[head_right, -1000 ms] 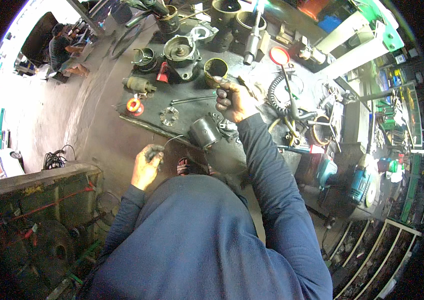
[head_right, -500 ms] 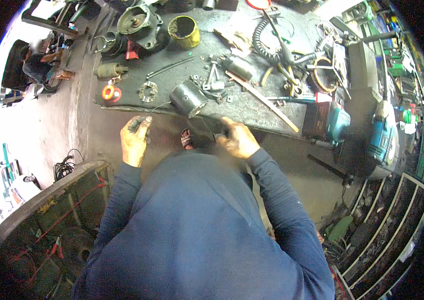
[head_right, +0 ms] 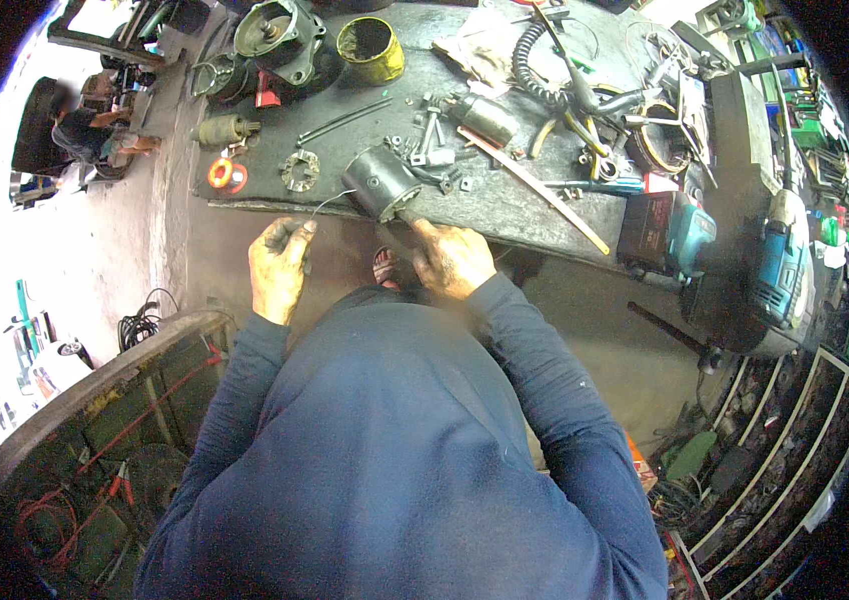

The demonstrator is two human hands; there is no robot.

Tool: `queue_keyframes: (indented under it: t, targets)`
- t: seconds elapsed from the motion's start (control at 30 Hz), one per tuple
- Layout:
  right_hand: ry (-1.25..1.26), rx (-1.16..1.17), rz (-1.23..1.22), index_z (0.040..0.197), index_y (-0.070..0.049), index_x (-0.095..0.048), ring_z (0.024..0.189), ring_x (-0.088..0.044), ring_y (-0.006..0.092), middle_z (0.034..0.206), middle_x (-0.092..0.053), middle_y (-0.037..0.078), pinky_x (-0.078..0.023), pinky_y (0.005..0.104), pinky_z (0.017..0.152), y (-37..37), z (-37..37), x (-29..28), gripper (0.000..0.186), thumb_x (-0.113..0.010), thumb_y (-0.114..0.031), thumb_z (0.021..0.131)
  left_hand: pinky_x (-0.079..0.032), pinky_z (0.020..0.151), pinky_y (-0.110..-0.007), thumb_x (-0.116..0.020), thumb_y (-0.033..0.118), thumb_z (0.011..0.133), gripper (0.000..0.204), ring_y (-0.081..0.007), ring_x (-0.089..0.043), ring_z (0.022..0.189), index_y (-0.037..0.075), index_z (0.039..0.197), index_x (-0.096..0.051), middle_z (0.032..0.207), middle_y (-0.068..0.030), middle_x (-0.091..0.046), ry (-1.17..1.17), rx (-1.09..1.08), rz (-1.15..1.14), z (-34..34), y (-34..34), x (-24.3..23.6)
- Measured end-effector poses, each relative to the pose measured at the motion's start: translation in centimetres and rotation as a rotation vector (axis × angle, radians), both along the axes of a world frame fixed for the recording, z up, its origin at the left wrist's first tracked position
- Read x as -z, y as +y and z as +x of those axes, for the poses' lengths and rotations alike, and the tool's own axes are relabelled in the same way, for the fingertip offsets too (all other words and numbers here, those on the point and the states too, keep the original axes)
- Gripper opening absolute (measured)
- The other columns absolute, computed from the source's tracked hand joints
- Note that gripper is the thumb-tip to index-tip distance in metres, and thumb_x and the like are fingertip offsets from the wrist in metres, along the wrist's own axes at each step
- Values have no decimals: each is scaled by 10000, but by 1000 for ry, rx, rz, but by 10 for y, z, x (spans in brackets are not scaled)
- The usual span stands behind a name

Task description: The person uses a screwdriver to manipulate a small metal component on a cluttered workbench. They repeatedly pick up the part, adjust it, and use the tool to pry or tighten elements within the assembly.

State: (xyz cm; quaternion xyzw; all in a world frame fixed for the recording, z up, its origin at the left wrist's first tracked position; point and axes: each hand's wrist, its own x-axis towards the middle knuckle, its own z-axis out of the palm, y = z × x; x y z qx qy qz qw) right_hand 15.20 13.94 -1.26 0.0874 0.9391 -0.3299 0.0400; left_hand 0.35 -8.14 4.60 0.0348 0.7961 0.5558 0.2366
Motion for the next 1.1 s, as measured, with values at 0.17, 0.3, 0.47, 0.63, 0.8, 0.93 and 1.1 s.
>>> queue_keyframes:
  t: [0.17,0.3,0.47,0.63,0.8,0.93,1.1]
  targets:
    - [-74,-75,38,1358,-89,-570,889,-720,394,915,-714,208,-554,516,765,13,5,8,541,-706,-226,853,-426,631,-246,-751,139,958,154,-54,-510,719,-4,924,-704,785,35,-622,-38,-53,50,4,-7,2]
    - [-20,-62,96,1302,-86,-610,836,-723,385,929,-725,180,-564,496,727,16,10,6,505,-732,-245,839,-396,543,-221,-753,167,967,138,-30,-474,628,44,945,-692,757,56,-572,-35,-65,75,6,-9,8]
    - [29,-75,111,1265,-92,-657,782,-720,367,909,-718,159,-570,466,687,13,2,9,488,-766,-278,827,-396,605,-226,-760,143,958,144,-41,-484,693,10,940,-706,782,47,-610,-56,-63,56,6,-1,2]
    - [-132,-156,196,1289,-123,-656,756,-719,355,885,-703,142,-573,458,673,11,-10,-1,513,-776,-286,817,-368,567,-229,-761,153,960,150,-31,-450,653,26,917,-695,746,64,-573,-80,-60,69,7,4,0]
    - [24,-136,162,1340,-144,-642,751,-716,365,902,-703,144,-576,467,680,16,-1,0,530,-752,-263,835,-367,566,-230,-762,154,959,154,-31,-446,652,27,909,-691,743,64,-569,-85,-62,84,7,3,4]
    - [31,-80,123,1315,-142,-631,787,-723,371,924,-706,146,-580,478,714,16,4,8,489,-734,-255,850,-374,576,-232,-757,147,960,149,-36,-455,666,24,907,-690,750,61,-577,-63,-55,73,7,2,7]
    - [-43,-114,139,1278,-140,-643,751,-713,366,902,-691,152,-572,478,677,13,0,16,446,-727,-257,855,-379,583,-233,-754,138,958,148,-41,-463,674,17,904,-689,753,58,-582,-76,-65,87,7,2,10]
